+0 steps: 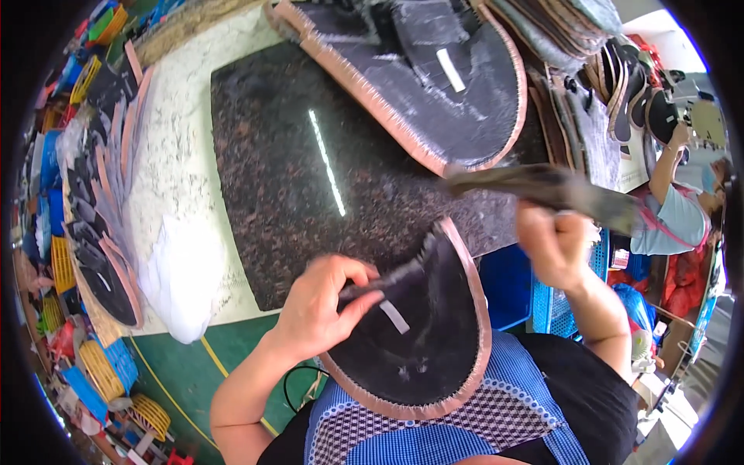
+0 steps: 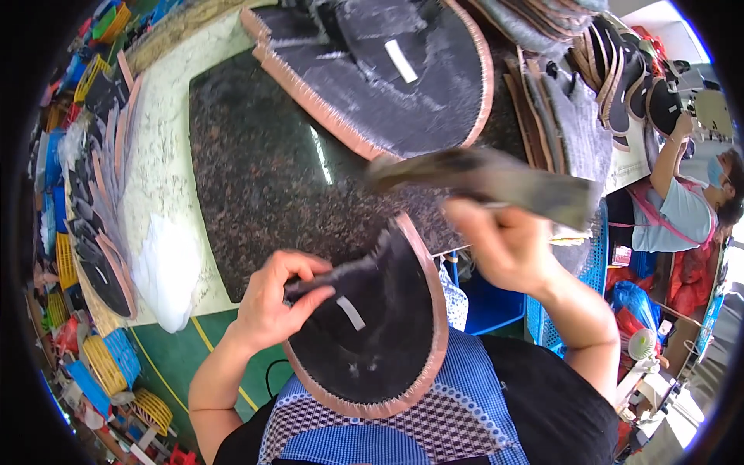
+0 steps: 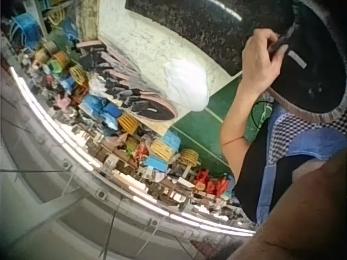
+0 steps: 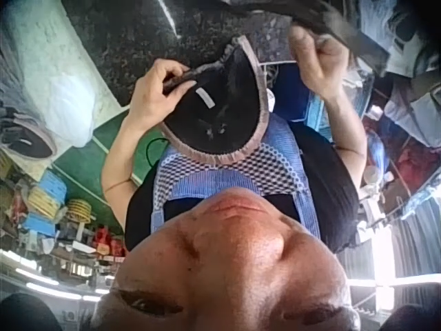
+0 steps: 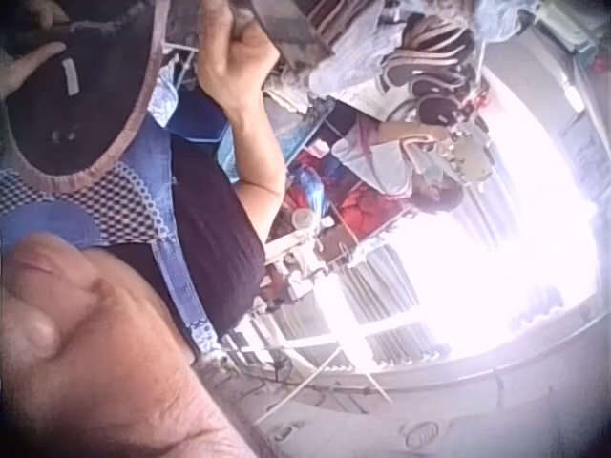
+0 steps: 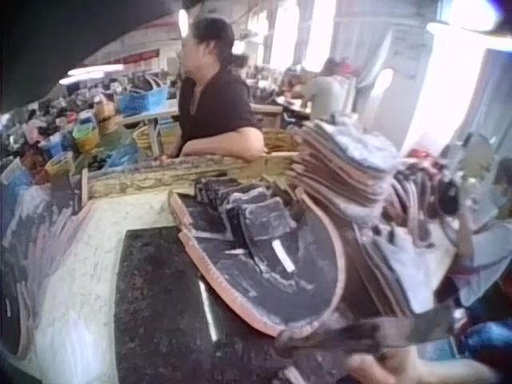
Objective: Hammering and assembling shoe upper components onto a base at a factory workbench.
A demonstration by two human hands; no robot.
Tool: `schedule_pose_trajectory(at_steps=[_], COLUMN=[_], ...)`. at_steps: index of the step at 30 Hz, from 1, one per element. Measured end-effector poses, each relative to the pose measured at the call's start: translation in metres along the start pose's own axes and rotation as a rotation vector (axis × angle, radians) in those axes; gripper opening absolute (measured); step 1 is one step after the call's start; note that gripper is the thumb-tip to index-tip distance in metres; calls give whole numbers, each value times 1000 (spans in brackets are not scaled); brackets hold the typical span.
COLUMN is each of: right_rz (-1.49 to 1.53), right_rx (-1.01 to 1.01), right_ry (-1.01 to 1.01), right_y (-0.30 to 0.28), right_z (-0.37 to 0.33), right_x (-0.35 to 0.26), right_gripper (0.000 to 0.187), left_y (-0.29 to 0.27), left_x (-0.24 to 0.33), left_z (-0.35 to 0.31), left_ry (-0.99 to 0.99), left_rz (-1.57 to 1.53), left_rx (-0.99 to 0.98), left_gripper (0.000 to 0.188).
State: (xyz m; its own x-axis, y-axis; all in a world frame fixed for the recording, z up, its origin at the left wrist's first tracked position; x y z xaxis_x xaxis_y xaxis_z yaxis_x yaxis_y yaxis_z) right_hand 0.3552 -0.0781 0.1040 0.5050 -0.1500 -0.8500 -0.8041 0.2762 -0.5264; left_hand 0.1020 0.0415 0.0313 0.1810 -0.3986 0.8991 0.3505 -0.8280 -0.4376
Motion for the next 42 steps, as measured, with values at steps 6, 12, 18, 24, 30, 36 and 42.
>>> schedule_pose_trajectory(at_steps=[6, 12, 18, 24, 30, 36, 42], right_rz=[402, 324, 126, 75, 270, 250, 521], right_rx=[564, 315, 244, 486, 497, 103, -438], right_ry=[-157, 39, 165, 12, 88, -19, -217], right_y=[-92, -56, 4, -51, -10, 62, 228], right_z=[-45, -16, 44, 4, 27, 69, 164], right_x=[-6, 19, 68, 81, 22, -21, -134], right_gripper=[39, 34, 22, 29, 35, 23, 22], left_y=[-36, -64, -71, -175, -390, -346, -314], left_x=[82, 45, 75, 15, -88, -78, -24], left_z=[142, 268, 214, 63, -207, -209, -204], left_ry=[247, 285, 628, 542, -474, -400, -112], left_rz=[-250, 501, 806, 729, 1398, 1318, 1430], left_rx=[40, 240, 564, 671, 884, 529, 665], left_gripper=[43, 41, 42, 34, 62, 35, 12])
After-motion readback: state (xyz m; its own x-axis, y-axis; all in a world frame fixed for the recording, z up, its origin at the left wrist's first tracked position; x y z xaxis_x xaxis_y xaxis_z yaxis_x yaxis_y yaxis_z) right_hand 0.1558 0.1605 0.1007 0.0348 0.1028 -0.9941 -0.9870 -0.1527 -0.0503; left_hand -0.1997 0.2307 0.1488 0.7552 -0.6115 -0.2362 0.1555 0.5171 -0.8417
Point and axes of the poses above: each hand's wrist, its own z-axis towards the middle knuckle, its own y-axis out of the palm, x = y × z, the point moved 6 cm from there along z, towards the middle knuckle, and after that the axes turned 5 degrees about -x, right-handed, at the moved point
